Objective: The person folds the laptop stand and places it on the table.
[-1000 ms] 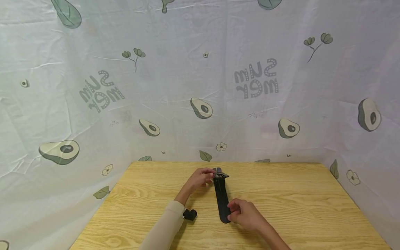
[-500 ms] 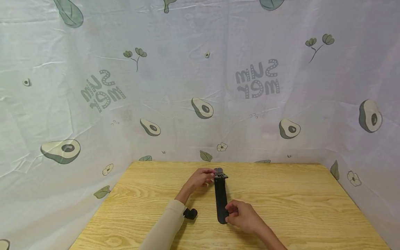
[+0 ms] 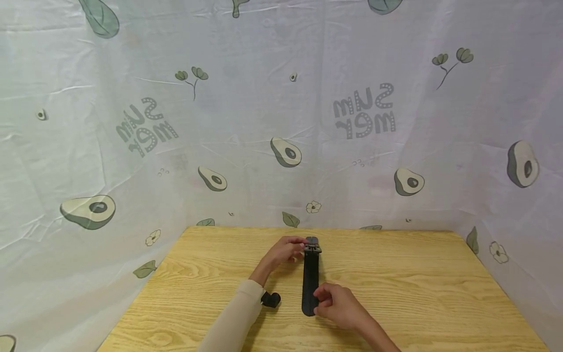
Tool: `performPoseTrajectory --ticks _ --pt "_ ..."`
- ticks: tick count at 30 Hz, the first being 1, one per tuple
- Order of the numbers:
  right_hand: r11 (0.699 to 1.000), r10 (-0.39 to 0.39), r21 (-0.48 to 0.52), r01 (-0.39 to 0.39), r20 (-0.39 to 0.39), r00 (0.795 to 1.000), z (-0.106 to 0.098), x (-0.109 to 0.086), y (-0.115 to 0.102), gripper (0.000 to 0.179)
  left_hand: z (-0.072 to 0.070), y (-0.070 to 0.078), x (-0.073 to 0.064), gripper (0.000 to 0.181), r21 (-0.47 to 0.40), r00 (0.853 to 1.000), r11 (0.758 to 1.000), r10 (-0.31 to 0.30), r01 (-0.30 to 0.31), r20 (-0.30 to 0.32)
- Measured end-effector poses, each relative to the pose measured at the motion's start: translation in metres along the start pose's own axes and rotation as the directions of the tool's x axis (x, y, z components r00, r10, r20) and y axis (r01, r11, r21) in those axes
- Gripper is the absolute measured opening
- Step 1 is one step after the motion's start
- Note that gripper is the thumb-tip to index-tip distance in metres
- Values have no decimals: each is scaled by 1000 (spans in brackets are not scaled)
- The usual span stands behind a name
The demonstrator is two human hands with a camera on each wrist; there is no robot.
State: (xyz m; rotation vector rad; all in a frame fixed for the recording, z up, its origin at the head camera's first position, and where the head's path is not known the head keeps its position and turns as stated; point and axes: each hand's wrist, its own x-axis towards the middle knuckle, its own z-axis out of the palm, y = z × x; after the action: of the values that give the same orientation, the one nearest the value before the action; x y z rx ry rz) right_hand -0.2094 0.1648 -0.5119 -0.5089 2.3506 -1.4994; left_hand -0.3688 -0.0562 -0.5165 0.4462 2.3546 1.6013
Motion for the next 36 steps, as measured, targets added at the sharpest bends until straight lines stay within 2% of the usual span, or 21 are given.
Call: performPoseTrajectory --ticks 14,20,23,26,31,36 --pt "998 20 55 -23 48 999 0 5 4 32 -5 -3 -5 30 9 1000 1000 1 -1 -19" --pt "997 22 69 -26 67 998 -9 8 3 35 -7 -7 -10 31 25 1000 1000 18 -18 -15" --pt "999 -2 35 2 13 1000 -21 12 1 39 -7 -7 -15 33 24 999 999 48 -48 -16" --pt "999 -25 -39 21 -104 994 -33 16 -2 41 -7 -3 -22 36 28 996 996 87 -86 -25" --pt "980 -94 -197 39 -282 955 -47 25 -5 38 -8 8 -31 38 32 986 987 158 -157 -48" --pt "963 -156 -262 60 -362 919 -51 36 -5 36 -10 18 -41 34 17 981 983 182 -181 -66"
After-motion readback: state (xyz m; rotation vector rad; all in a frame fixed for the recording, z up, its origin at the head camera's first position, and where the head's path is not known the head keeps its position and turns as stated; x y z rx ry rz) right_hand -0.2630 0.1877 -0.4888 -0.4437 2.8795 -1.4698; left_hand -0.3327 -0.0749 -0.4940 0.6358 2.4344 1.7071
